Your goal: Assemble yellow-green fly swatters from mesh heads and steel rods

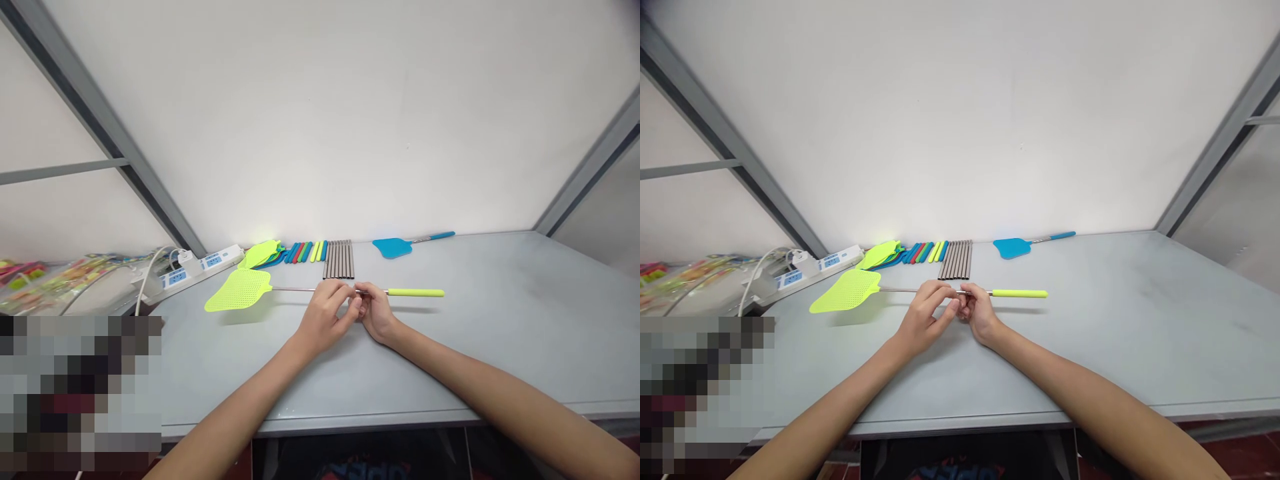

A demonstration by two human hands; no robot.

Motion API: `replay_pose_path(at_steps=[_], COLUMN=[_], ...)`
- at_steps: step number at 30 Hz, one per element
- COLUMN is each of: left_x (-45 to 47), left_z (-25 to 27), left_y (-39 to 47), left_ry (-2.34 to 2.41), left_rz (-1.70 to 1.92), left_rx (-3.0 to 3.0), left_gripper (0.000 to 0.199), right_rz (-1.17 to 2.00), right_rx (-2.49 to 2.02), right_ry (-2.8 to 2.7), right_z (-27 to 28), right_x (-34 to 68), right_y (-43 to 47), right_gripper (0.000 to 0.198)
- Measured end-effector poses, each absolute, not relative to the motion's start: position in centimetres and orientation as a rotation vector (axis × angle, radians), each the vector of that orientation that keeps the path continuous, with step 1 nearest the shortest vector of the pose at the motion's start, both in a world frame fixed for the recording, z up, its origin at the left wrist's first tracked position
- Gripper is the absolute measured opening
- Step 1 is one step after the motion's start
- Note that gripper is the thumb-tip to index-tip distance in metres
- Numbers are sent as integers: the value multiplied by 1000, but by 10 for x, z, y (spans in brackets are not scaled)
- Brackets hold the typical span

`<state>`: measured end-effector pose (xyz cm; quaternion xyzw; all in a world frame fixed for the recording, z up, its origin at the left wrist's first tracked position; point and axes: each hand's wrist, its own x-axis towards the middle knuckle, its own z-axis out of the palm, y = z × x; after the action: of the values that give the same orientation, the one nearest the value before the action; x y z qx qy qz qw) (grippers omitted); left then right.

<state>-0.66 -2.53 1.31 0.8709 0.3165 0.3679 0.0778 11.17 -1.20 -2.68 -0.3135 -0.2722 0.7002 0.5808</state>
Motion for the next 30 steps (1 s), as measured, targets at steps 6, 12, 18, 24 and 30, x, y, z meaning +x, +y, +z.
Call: replay_pose_path(at_steps=[6, 12, 18, 24, 30], left_x=[-2, -1, -4, -10, -11], left_z=[3, 2, 2, -4, -5], left_y=[-18, -18, -12, -2, 4], left_ry=[1126, 1164, 1234, 1250, 1210], left_rz=[907, 803, 823, 783, 733], left_rx=[2660, 2649, 2675, 2815, 2908], left_gripper=[20, 23, 24, 27, 28], right_rz=[1635, 1667, 1707, 1725, 1849], right_rx=[-708, -740, -718, -721, -649], right_ry=[-627, -599, -726, -715, -740], right_z=[-25, -24, -26, -27, -27], right_x=[111, 110, 110, 109, 117], right_y=[-12, -10, -10, -9, -12], right_gripper=[26, 27, 31, 34, 28])
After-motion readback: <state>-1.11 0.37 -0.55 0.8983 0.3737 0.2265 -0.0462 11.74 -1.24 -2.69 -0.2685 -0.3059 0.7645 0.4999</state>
